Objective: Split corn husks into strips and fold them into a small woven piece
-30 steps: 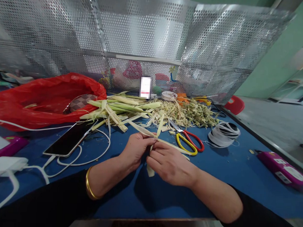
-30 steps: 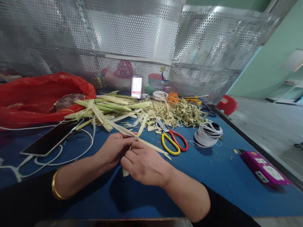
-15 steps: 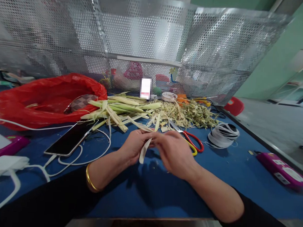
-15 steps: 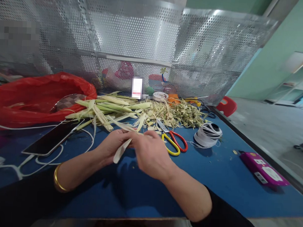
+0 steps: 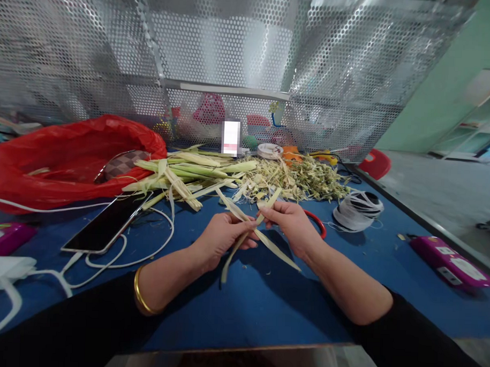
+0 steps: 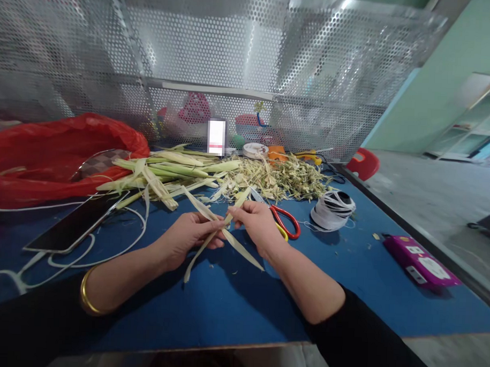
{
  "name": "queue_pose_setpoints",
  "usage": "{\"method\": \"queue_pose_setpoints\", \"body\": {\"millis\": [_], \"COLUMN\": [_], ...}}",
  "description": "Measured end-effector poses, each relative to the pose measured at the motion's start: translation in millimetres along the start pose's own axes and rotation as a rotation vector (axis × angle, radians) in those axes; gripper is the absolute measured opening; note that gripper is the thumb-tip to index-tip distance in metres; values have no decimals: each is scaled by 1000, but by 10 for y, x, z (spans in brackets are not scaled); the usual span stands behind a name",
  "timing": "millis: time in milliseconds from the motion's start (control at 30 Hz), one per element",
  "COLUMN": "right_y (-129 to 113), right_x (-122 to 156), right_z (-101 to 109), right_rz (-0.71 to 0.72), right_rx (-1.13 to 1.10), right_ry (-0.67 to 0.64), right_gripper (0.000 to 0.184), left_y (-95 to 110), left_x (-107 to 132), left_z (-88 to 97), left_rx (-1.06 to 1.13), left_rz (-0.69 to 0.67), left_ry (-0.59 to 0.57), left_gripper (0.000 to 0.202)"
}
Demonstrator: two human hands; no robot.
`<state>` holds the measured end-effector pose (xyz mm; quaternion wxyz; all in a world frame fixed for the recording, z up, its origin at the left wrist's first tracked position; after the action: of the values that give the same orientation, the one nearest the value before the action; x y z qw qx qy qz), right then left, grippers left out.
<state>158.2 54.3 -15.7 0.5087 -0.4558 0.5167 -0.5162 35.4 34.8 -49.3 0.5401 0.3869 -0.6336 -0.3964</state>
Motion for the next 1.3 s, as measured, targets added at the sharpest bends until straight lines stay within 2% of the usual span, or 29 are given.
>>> {"method": "queue_pose_setpoints", "body": {"millis": [100,167,267,433,533,700,833,1033,1200,1300], "right_y": [47,32,-59,-166,-272,-409,-383,-408,-357,-360], "right_x": [-26,-43,-47,94,188,318,300,225,222,189], "right_z": [93,128,86,-130,-199,-299,-283,-177,-188,-142], "right_rz": [10,50,126,241,368,541,555,555,497,489], "right_rx": [-3,71,225,644,828,925,1008,1044,1051,1099], "right_ry": [120,150,64,-208,-217,-204,-177,-56,-100,-57], "right_gripper": [30,32,34,29,26,24,22,22,28,30], "left_y": [8,2,16,103,117,182,144,140,132,130], "left_x": [3,0,-19,-66,-69,-53,-101,-142,-146,-149], "left_z": [-14,1,52,148,187,196,231,243,270,266], "left_rx": [-10,-8,5,40,38,88,94,105,115,125], "left_rz": [-1,5,-16,-96,-90,-138,-112,-117,-111,-107], "left_ry": [-8,6,40,93,146,185,169,140,185,174], "left_gripper": [9,8,10,14,11,6,8,14,11,12]}}
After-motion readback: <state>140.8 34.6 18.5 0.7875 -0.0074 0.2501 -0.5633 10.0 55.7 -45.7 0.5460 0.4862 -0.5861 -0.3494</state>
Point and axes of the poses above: each hand's wrist, its own x-axis away from the middle knuckle, its own z-axis out of the back of the hand, y = z × x, the point moved 10 cm from there along -x, towards the middle knuckle, and after that the axes turned 8 degrees about y, right-handed, at the moved point
